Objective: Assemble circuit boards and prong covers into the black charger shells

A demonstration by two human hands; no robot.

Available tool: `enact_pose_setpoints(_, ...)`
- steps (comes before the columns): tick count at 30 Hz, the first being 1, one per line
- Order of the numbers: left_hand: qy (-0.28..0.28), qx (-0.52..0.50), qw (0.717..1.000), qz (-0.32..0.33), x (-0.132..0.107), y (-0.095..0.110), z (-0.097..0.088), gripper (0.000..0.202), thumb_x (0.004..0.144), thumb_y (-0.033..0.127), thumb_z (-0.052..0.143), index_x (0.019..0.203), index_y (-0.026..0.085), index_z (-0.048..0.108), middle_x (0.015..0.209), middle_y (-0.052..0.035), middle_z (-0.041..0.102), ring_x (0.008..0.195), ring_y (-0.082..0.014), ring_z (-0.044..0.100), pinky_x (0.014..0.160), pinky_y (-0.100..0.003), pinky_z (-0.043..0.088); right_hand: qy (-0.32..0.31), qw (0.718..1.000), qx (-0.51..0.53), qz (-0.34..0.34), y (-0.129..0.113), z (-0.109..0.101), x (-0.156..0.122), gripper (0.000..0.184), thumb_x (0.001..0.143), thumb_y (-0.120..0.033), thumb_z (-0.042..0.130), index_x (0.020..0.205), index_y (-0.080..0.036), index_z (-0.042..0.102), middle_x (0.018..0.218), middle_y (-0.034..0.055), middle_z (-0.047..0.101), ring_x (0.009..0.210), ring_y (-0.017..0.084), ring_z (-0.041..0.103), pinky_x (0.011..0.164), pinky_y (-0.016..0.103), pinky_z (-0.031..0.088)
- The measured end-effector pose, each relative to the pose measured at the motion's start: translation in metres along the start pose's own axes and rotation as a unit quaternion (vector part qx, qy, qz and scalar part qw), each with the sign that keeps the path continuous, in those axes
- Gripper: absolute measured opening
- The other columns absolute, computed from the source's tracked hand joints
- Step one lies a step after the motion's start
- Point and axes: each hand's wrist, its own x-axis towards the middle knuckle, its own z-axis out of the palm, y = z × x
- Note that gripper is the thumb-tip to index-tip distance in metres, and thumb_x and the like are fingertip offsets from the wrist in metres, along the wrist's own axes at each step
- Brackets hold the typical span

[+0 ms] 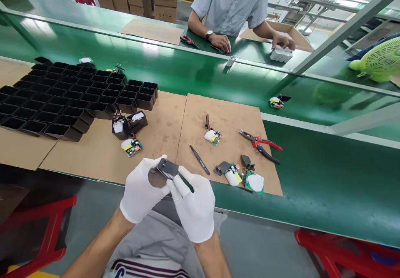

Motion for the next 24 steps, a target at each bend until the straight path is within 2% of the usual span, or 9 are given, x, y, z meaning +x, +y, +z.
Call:
enact_pose_setpoints(4,0.004,0.013,1.000,-0.004,0.000,0.000,0.002,0.051,0.076,0.021,0.078,0.125,0.022,0.064,0.102,-0.0031,0.076,0.092,-0.0223,0.076,0.086,-0.035,0.062,-0.031,0.998,-0.028,-0.050,0.006,-0.005,0.009,0.022,0.093,-0.017,0.079,0.113,-0.024,0.071,0.115,0.0120,0.080,0.089,0.025,0.075,0.078,0.041,0.059)
enact_pose_setpoints(6,0.006,0.015,1.000,-0.005,0.000,0.000,0.002,0.050,0.076,0.022,0.078,0.124,0.022,0.064,0.101,-0.0032,0.076,0.090,-0.0225,0.076,0.084,-0.036,0.062,-0.033,0.998,-0.023,-0.048,0.007,-0.004,0.009,0.019,0.094,-0.019,0.078,0.111,-0.024,0.071,0.117,0.0115,0.080,0.089,0.024,0.075,0.078,0.040,0.059)
enact_pose_setpoints(9,0.007,0.015,1.000,-0.007,0.000,0.001,0.002,0.054,0.075,0.020,0.077,0.127,0.022,0.064,0.105,-0.0039,0.077,0.093,-0.0229,0.077,0.087,-0.036,0.063,0.000,1.000,0.010,0.003,0.006,-0.001,0.005,0.021,0.093,-0.022,0.081,0.110,-0.026,0.071,0.115,0.0093,0.080,0.092,0.023,0.076,0.080,0.038,0.062)
enact_pose_setpoints(13,0.000,0.018,1.000,-0.014,0.000,0.001,0.000,0.060,0.071,0.017,0.077,0.129,0.023,0.064,0.110,-0.0058,0.079,0.096,-0.0250,0.078,0.088,-0.037,0.064,0.064,0.993,0.060,0.073,0.004,0.000,0.007,0.043,0.082,-0.028,0.092,0.115,-0.024,0.065,0.111,0.0096,0.080,0.099,0.024,0.077,0.085,0.041,0.066)
enact_pose_setpoints(14,-0.004,0.019,1.000,-0.015,0.000,0.001,-0.001,0.060,0.071,0.017,0.078,0.128,0.023,0.064,0.110,-0.0060,0.079,0.097,-0.0256,0.078,0.088,-0.038,0.064,0.052,0.992,0.081,0.084,0.003,-0.001,0.011,0.046,0.082,-0.028,0.091,0.119,-0.024,0.065,0.116,0.0108,0.079,0.105,0.026,0.076,0.089,0.043,0.066)
enact_pose_setpoints(16,-0.017,0.014,1.000,-0.012,0.002,0.001,-0.002,0.058,0.069,0.017,0.079,0.125,0.023,0.065,0.110,-0.0050,0.080,0.097,-0.0253,0.079,0.088,-0.038,0.065,-0.024,0.986,0.135,0.097,0.003,-0.003,0.021,0.046,0.090,-0.027,0.083,0.132,-0.024,0.064,0.129,0.0124,0.075,0.120,0.027,0.073,0.099,0.047,0.064)
enact_pose_setpoints(19,-0.033,0.002,0.999,-0.005,0.005,0.001,-0.003,0.055,0.069,0.016,0.081,0.120,0.024,0.065,0.108,-0.0019,0.081,0.094,-0.0219,0.080,0.087,-0.033,0.066,-0.117,0.970,0.190,0.093,0.003,-0.004,0.034,0.039,0.099,-0.022,0.070,0.138,-0.027,0.067,0.131,0.0074,0.076,0.119,0.024,0.075,0.101,0.040,0.065)
enact_pose_setpoints(21,-0.030,0.001,1.000,-0.002,0.006,0.002,-0.003,0.054,0.069,0.015,0.083,0.119,0.024,0.064,0.106,-0.0014,0.081,0.093,-0.0210,0.080,0.087,-0.032,0.067,-0.109,0.973,0.187,0.075,0.001,-0.003,0.037,0.033,0.101,-0.018,0.067,0.132,-0.029,0.071,0.123,0.0037,0.079,0.109,0.020,0.078,0.097,0.035,0.066)
enact_pose_setpoints(24,-0.003,0.011,1.000,0.006,0.005,0.004,-0.001,0.054,0.070,0.016,0.083,0.120,0.023,0.063,0.104,-0.0028,0.079,0.094,-0.0220,0.080,0.087,-0.034,0.067,-0.070,0.983,0.159,0.062,-0.003,-0.003,0.034,0.031,0.102,-0.013,0.066,0.127,-0.029,0.074,0.117,0.0038,0.080,0.104,0.019,0.078,0.097,0.034,0.064)
